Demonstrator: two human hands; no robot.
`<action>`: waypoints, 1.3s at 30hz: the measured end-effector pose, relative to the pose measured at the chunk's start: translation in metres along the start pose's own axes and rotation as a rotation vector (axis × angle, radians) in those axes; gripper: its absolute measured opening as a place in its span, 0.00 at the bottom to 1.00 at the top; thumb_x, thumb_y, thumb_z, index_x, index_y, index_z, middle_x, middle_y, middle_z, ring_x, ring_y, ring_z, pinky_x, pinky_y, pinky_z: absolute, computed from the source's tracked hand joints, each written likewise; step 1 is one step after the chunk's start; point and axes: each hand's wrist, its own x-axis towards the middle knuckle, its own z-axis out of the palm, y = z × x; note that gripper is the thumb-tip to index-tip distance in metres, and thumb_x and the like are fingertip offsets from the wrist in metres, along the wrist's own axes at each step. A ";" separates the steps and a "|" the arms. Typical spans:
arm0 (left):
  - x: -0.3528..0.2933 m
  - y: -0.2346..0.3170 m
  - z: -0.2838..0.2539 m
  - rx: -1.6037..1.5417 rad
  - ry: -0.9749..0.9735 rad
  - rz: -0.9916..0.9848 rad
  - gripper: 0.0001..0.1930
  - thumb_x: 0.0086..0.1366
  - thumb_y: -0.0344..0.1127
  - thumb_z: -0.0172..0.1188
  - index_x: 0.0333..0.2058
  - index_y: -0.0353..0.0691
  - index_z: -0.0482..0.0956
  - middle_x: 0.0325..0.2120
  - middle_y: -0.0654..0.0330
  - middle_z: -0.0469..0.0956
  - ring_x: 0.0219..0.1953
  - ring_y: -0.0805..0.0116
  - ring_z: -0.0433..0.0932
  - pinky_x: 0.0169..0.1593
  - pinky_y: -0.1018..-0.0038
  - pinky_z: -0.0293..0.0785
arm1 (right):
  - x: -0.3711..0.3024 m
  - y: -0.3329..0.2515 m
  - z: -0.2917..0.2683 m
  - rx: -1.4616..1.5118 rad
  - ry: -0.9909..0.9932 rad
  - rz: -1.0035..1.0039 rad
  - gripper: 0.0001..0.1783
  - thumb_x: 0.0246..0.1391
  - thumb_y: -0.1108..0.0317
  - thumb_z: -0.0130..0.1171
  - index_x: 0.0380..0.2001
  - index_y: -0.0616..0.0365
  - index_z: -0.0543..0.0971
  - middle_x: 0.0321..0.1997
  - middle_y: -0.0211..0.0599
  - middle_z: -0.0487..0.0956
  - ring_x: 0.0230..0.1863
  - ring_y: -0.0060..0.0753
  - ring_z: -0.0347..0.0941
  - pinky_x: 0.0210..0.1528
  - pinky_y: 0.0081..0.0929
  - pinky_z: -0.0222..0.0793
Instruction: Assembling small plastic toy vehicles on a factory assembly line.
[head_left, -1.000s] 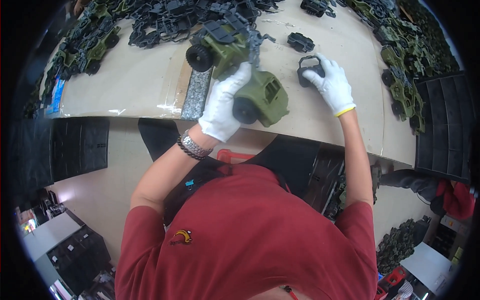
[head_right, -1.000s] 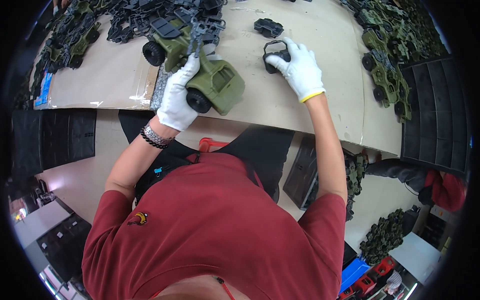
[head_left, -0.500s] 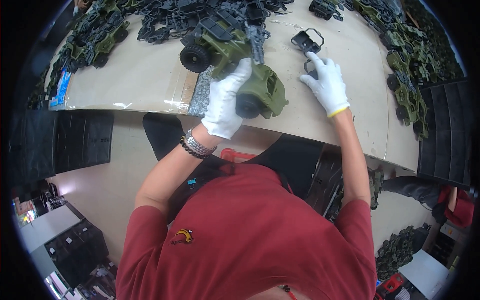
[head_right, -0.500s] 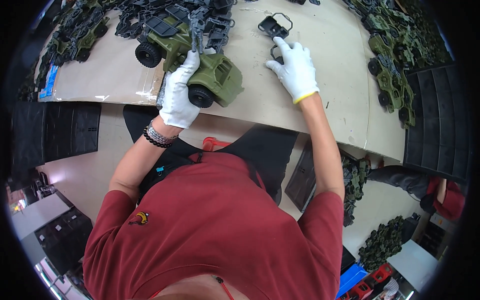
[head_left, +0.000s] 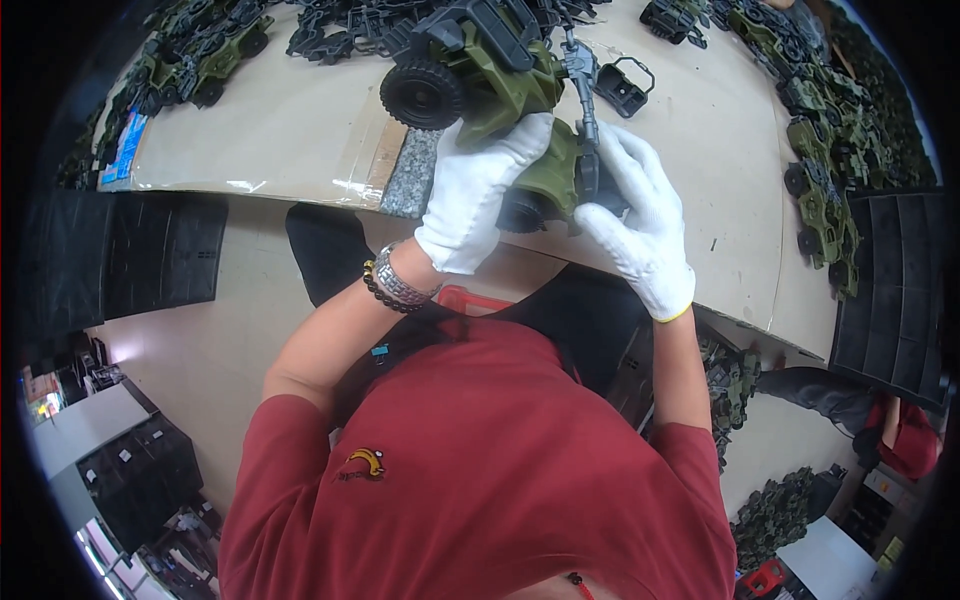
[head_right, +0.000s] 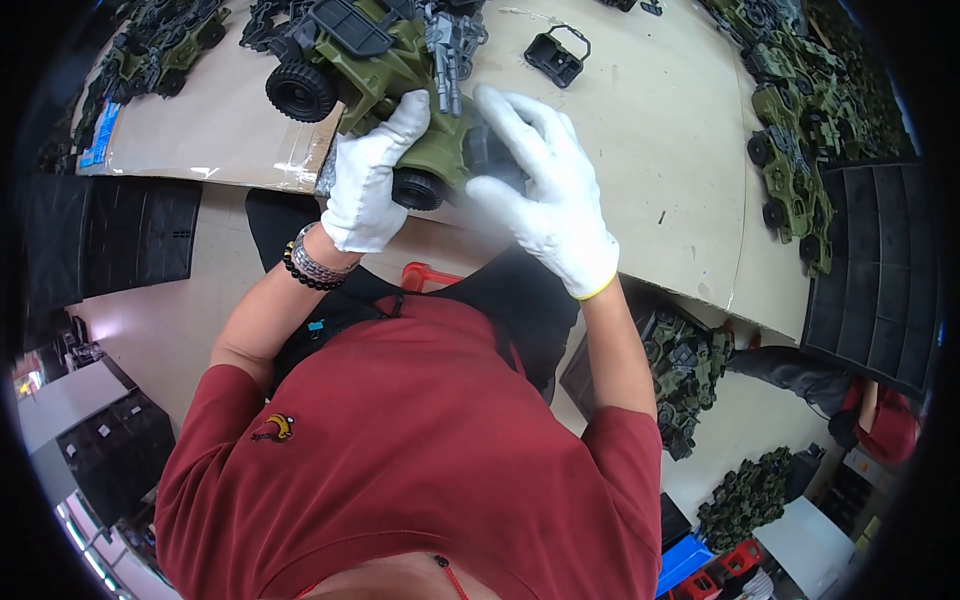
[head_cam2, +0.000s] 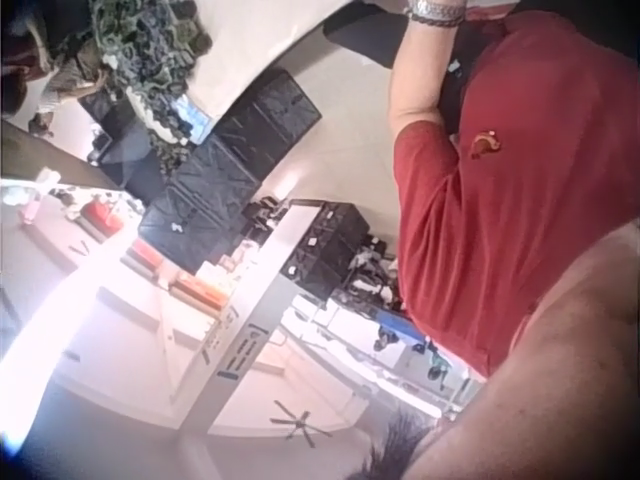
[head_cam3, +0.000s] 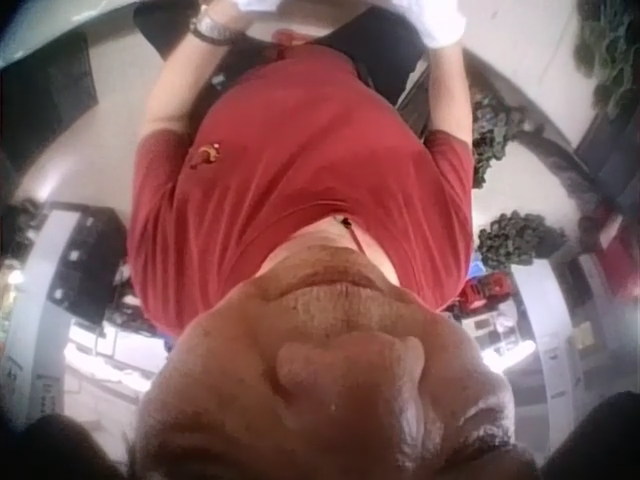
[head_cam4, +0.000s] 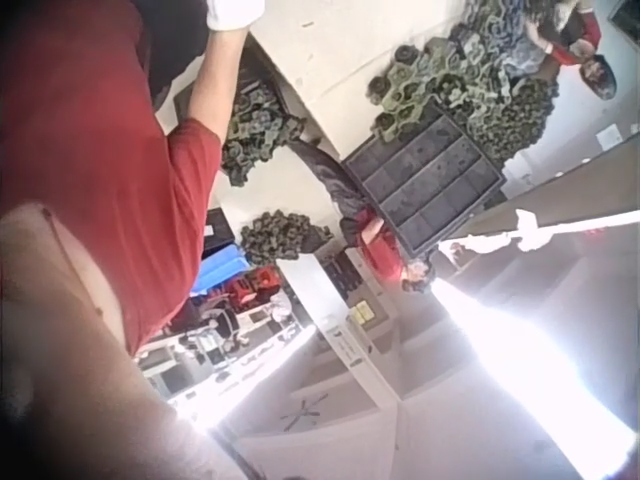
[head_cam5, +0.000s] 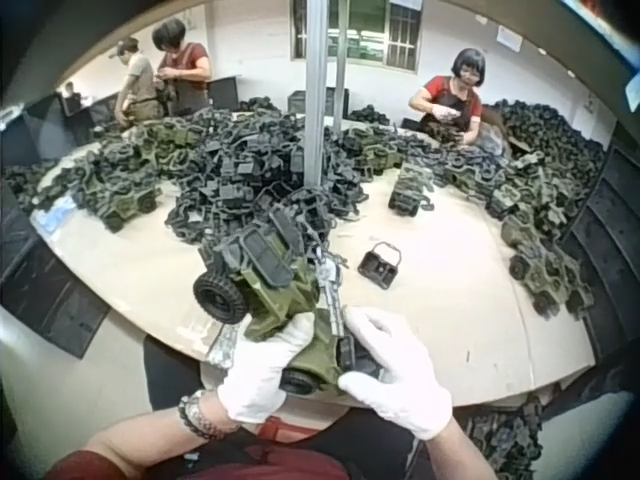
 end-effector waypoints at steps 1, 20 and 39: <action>0.000 -0.001 0.001 0.000 0.001 0.002 0.20 0.65 0.37 0.68 0.52 0.36 0.77 0.45 0.65 0.80 0.45 0.77 0.77 0.50 0.76 0.74 | -0.002 0.003 0.002 -0.019 -0.005 -0.035 0.39 0.46 0.61 0.69 0.63 0.57 0.72 0.60 0.48 0.74 0.58 0.51 0.69 0.61 0.38 0.66; -0.001 0.029 0.039 -0.663 0.112 -0.466 0.27 0.71 0.62 0.50 0.51 0.44 0.74 0.48 0.58 0.77 0.53 0.61 0.76 0.57 0.61 0.73 | 0.032 -0.042 -0.003 -0.311 0.259 -0.349 0.59 0.36 0.27 0.68 0.63 0.62 0.68 0.61 0.57 0.70 0.57 0.60 0.69 0.60 0.47 0.65; 0.124 0.131 -0.121 -0.043 0.197 -0.099 0.32 0.66 0.62 0.58 0.53 0.38 0.72 0.54 0.50 0.73 0.55 0.51 0.75 0.58 0.44 0.72 | 0.185 0.142 -0.093 -0.840 0.408 0.077 0.31 0.49 0.50 0.68 0.58 0.41 0.76 0.61 0.46 0.73 0.57 0.57 0.71 0.58 0.47 0.69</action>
